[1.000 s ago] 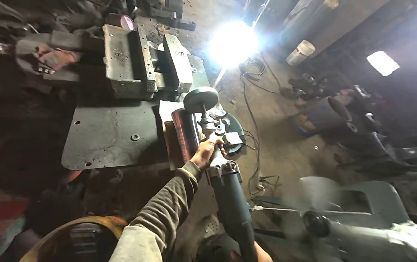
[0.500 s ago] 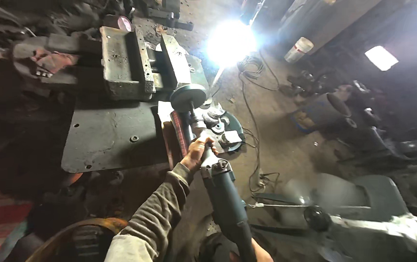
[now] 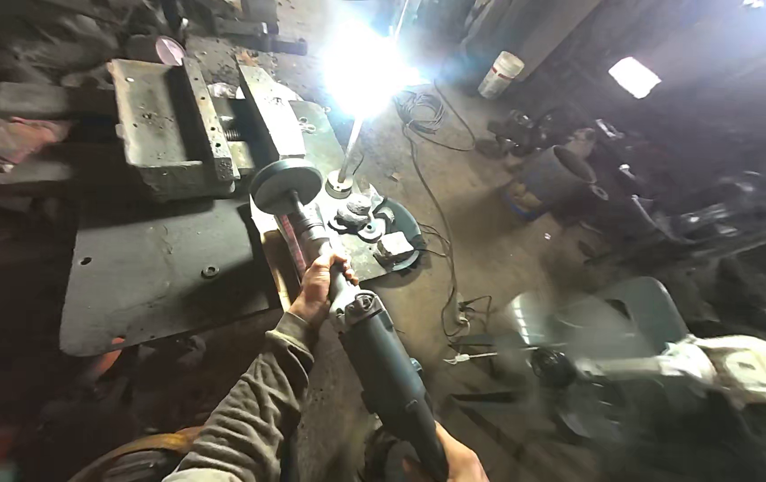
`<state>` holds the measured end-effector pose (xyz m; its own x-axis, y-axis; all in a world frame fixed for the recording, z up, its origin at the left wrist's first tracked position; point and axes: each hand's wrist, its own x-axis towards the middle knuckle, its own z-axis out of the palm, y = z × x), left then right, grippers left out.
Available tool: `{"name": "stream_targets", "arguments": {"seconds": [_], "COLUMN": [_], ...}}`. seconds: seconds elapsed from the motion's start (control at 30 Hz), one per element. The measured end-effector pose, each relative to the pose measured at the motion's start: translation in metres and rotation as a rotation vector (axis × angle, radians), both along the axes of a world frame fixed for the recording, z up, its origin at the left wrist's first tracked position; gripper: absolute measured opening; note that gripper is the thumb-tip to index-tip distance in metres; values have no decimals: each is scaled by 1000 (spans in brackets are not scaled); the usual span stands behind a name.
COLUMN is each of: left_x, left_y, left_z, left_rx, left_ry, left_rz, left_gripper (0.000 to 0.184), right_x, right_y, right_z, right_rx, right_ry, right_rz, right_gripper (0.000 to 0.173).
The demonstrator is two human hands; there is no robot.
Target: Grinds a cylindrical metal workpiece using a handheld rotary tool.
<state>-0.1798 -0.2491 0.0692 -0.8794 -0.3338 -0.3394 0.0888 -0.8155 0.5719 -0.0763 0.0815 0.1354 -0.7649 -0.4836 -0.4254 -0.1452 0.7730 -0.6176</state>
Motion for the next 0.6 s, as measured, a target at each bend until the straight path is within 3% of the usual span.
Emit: {"name": "stream_targets", "arguments": {"seconds": [0.47, 0.6], "left_x": [-59, -53], "left_y": [36, 33], "left_z": [-7, -6], "left_rx": [71, 44], "left_ry": [-234, -179], "left_rz": [-57, -59], "left_gripper": [13, 14], "right_x": [-13, -13], "right_y": [21, 20], "right_z": [-16, -13], "right_rx": [-185, -165], "right_ry": [-86, -91], "right_rz": [-138, -124], "right_gripper": [42, 42]}}
